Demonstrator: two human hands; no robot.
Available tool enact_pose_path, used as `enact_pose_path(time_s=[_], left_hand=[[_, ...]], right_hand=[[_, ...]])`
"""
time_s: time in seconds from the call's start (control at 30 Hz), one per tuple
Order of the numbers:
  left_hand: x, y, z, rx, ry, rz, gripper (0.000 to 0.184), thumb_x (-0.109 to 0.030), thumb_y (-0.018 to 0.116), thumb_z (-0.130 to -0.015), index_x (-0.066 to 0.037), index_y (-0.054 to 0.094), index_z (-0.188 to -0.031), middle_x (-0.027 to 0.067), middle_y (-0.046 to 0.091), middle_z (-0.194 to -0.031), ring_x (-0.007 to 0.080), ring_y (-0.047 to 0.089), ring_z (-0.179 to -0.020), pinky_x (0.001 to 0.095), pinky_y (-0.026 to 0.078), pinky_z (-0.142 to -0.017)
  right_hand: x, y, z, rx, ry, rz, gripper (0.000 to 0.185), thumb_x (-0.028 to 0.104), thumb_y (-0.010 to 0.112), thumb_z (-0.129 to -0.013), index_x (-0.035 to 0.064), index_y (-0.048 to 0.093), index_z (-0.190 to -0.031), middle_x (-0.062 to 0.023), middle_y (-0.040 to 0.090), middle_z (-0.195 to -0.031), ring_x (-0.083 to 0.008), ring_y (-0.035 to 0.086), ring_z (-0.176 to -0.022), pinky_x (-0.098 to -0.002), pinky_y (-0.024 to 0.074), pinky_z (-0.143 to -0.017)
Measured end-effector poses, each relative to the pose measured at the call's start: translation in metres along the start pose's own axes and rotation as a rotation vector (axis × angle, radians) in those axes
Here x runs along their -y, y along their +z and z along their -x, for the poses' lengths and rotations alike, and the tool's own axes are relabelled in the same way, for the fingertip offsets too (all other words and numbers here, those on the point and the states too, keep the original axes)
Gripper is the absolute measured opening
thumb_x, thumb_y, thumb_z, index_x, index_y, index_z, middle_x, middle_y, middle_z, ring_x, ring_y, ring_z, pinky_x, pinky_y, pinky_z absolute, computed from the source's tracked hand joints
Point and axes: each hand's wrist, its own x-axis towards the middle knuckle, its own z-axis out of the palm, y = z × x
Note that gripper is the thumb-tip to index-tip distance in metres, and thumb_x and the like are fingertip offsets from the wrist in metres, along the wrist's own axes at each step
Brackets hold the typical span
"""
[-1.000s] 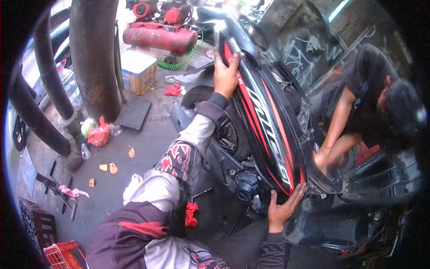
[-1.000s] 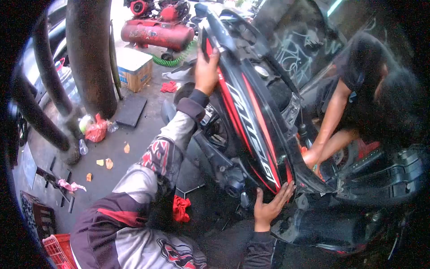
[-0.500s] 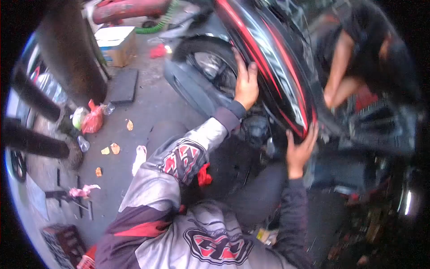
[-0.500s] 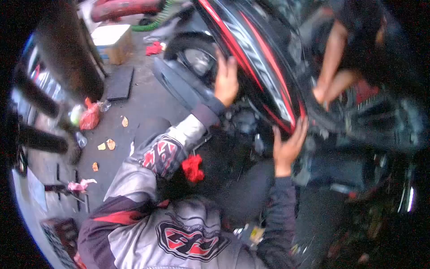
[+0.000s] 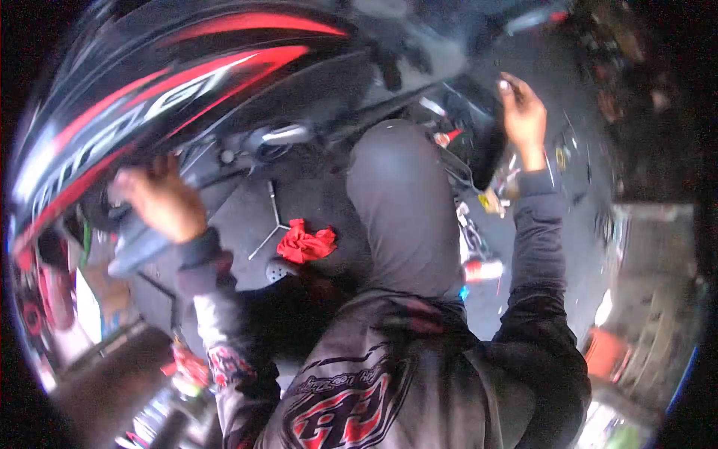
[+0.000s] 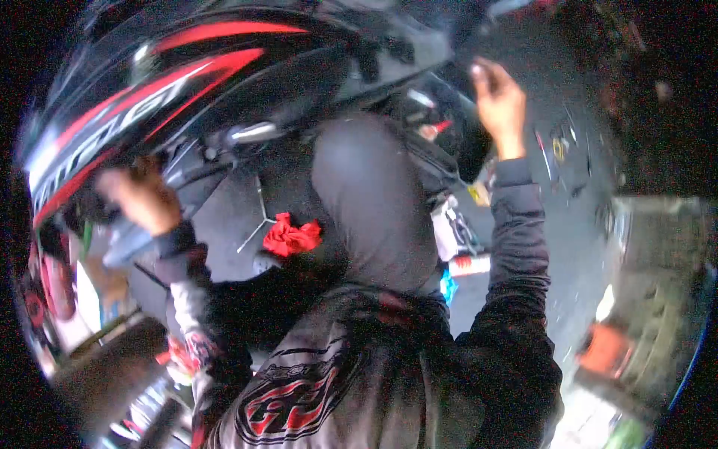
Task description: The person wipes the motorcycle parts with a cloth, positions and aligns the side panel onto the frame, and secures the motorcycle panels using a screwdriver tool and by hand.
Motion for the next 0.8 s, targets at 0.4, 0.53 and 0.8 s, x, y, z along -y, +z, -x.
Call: enact_pose_path(time_s=[0.4, 0.53, 0.8], left_hand=[[0.026, -0.030, -0.013, 0.001, 0.333, -0.820, 0.051, -0.037, 0.049, -0.102, 0.000, 0.046, -0.138, 0.0193, 0.056, -0.135, 0.0380, 0.057, -0.120, 0.0528, 0.039, -0.109], [0.020, -0.031, -0.003, 0.024, 0.202, -0.790, 0.043, -0.034, 0.045, -0.104, -0.007, 0.046, -0.138, 0.0189, 0.057, -0.134, 0.0376, 0.057, -0.121, 0.0576, 0.037, -0.110], [-0.028, 0.032, 0.134, 0.095, -0.819, -0.004, 0.057, -0.041, 0.035, -0.107, -0.003, 0.038, -0.149, 0.0237, 0.055, -0.132, 0.0353, 0.053, -0.124, 0.0494, 0.041, -0.104]], right_hand=[[-0.234, 0.052, 0.132, 0.380, 0.435, 0.442, 0.021, 0.026, 0.064, -0.091, 0.0126, 0.077, -0.100, -0.0206, 0.073, -0.098, -0.0395, 0.070, -0.094, -0.0479, 0.0554, -0.082], [-0.333, 0.098, 0.134, 0.467, 0.194, 0.470, 0.023, 0.030, 0.066, -0.088, 0.0109, 0.077, -0.096, -0.0200, 0.072, -0.100, -0.0375, 0.070, -0.092, -0.0461, 0.0558, -0.084], [-0.391, 0.142, 0.108, 0.719, 0.086, 0.855, 0.027, 0.036, 0.064, -0.087, 0.0118, 0.075, -0.092, -0.0125, 0.073, -0.093, -0.0359, 0.071, -0.088, -0.0481, 0.0557, -0.081]])
